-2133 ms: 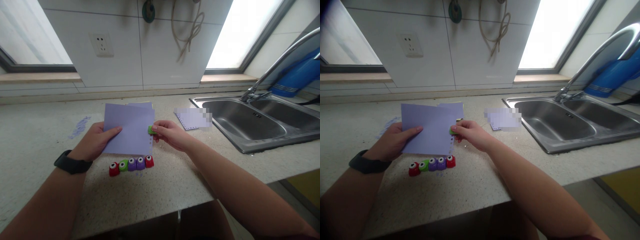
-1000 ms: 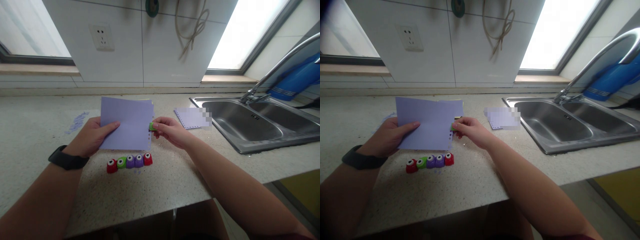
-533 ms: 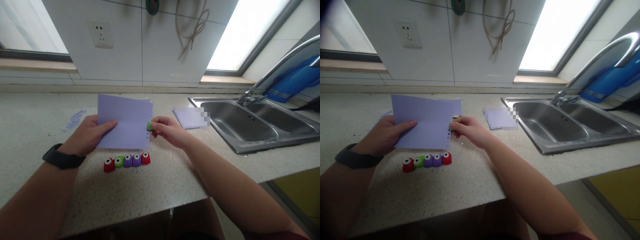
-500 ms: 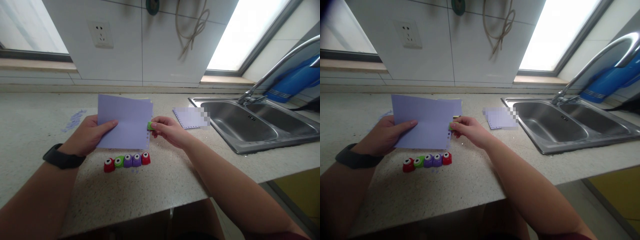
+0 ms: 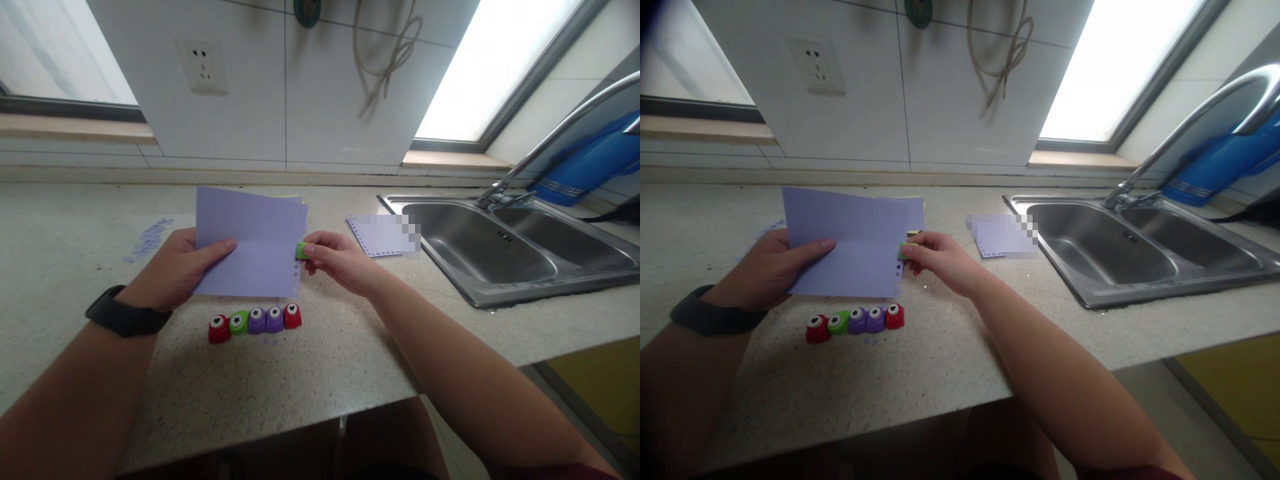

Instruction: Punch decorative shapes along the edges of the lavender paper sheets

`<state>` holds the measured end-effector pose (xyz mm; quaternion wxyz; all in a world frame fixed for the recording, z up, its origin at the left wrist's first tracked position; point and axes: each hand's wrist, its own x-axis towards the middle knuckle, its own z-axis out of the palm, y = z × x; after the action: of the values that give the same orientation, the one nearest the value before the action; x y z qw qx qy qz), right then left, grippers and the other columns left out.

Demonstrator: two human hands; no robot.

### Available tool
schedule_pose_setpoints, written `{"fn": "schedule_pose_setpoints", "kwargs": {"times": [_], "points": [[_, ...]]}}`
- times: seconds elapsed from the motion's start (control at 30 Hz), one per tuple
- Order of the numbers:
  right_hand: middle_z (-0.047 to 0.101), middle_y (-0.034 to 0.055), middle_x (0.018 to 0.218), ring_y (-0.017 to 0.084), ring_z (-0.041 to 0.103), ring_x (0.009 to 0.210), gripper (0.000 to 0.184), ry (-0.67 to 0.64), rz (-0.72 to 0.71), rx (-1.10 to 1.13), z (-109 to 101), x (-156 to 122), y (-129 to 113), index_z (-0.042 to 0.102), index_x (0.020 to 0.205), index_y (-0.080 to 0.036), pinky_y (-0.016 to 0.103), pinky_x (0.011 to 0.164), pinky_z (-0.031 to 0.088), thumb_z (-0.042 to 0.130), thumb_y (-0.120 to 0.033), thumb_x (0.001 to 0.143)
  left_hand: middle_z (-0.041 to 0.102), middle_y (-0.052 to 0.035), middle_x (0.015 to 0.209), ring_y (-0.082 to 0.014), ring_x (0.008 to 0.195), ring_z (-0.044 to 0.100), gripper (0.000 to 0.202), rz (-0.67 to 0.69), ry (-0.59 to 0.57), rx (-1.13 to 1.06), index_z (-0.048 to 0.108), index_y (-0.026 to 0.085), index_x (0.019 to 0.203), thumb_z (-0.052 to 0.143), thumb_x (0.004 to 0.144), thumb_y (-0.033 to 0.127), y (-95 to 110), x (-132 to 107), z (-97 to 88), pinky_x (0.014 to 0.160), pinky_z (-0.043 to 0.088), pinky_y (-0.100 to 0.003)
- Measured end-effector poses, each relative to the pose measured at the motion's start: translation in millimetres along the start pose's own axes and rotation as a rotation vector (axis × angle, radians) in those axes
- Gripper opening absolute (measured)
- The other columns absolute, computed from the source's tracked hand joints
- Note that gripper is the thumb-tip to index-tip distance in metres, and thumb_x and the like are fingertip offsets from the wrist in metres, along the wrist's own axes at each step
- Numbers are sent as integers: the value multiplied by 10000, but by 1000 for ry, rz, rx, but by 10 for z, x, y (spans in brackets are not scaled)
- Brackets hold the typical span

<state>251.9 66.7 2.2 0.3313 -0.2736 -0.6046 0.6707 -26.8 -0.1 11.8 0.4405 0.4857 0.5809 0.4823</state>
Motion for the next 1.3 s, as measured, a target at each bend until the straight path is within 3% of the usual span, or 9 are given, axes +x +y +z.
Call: {"fn": "schedule_pose_setpoints", "kwargs": {"times": [0.27,0.63,1.3], "points": [[658,35,859,134,582,737,259,-1,2,-8,-2,2,-3,685,887,-171,301,713,490,773,-410,834,789,-51,856,-242,687,719,327,14,8,1,762,203,988,814,755,427,10,-15,18,609,600,-340],[630,22,829,135,574,733,257,-13,8,13,12,6,2,672,857,-175,298,707,484,777,-407,828,777,-36,809,-220,677,701,311,-4,2,29,766,198,904,827,742,457,41,-13,42,598,579,-310],[608,15,788,131,553,729,250,-52,11,16,20,15,15,692,833,-163,291,710,467,765,-402,840,783,-23,798,-192,651,681,314,-7,19,46,785,223,919,840,734,471,13,5,34,543,550,-261]]}}
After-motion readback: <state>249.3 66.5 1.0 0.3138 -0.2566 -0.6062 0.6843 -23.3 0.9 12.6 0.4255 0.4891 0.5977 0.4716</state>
